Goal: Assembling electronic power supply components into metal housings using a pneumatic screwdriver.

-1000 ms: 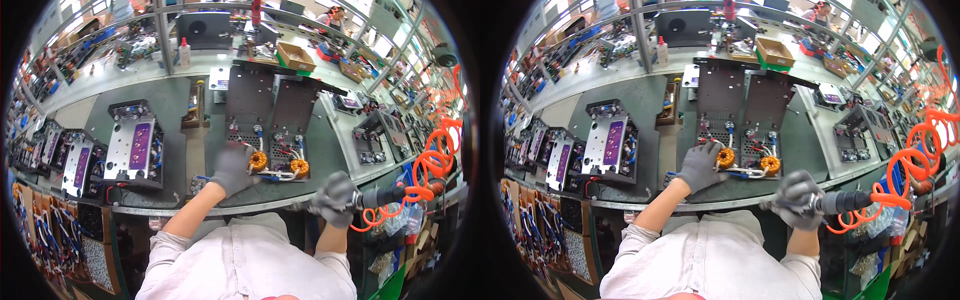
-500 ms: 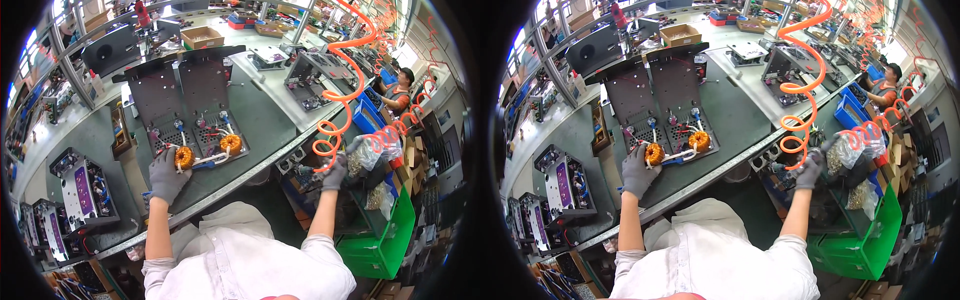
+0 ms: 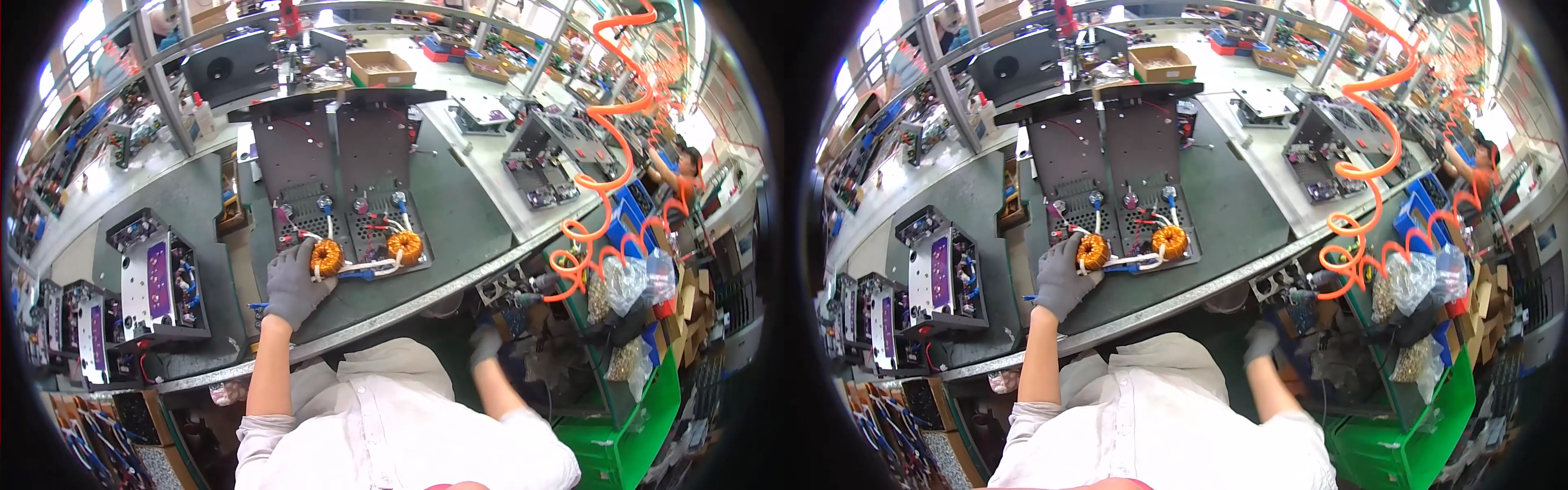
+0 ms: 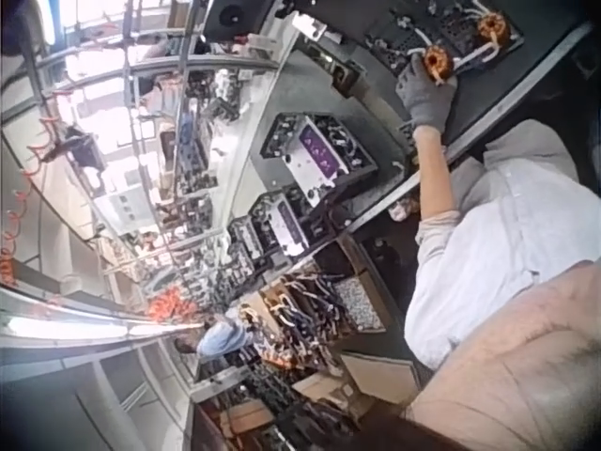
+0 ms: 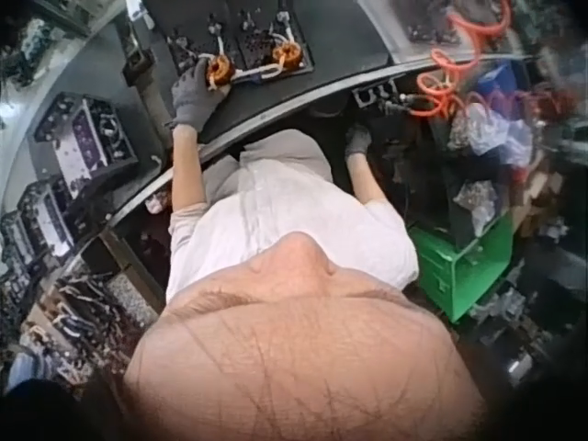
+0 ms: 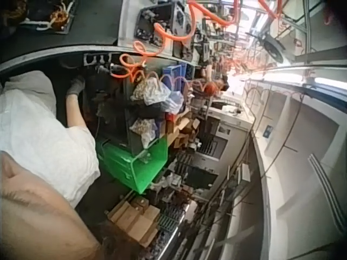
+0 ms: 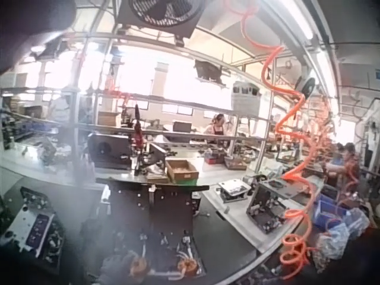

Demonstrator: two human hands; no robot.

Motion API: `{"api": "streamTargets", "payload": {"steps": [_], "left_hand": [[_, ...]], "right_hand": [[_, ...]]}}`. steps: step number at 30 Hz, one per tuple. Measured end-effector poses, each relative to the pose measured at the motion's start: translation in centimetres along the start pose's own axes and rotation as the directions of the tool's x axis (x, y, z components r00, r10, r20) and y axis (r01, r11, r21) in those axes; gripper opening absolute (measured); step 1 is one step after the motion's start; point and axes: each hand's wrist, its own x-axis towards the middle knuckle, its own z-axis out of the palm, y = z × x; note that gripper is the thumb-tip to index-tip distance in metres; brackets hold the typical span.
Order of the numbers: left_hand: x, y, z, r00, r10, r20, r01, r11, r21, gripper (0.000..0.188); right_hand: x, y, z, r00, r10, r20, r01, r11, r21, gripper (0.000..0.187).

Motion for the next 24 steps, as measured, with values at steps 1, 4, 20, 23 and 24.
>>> {"api": "streamTargets", "payload": {"steps": [1, 4, 20, 23, 24], "left_hand": [[-1.4, -1.1, -0.6, 0.998, -0.055, -0.01, 0.055, 0.998, 0.035, 0.076], [-1.1, -0.3, -1.6, 0.999, -0.046, 0.017, 0.047, 0.999, -0.023, 0.076], [-1.1, -2.1, -3.4, 0.989, -0.047, 0.139, 0.079, 0.97, -0.231, 0.077], [-1.1, -1.9, -4.0, 0.99, -0.012, 0.139, 0.039, 0.98, -0.195, 0.078], [-0.9, -1.6, -4.2, 0.99, 0.019, 0.142, 0.002, 0.99, -0.143, 0.08]], "right_hand": [[-3.5, -14.9, 1.9, 0.879, 0.441, 0.181, -0.47, 0.738, 0.485, 0.015], [-3.7, -31.1, -0.8, 0.866, -0.464, 0.187, 0.333, 0.814, 0.476, 0.026], [6.4, -46.9, 0.0, 0.223, -0.537, 0.814, 0.905, 0.424, 0.032, 0.054], [5.5, -46.9, -3.9, 0.357, -0.482, 0.8, 0.858, 0.508, -0.077, 0.054], [5.9, -47.0, -5.3, 0.361, -0.484, 0.797, 0.858, 0.507, -0.081, 0.054]]}}
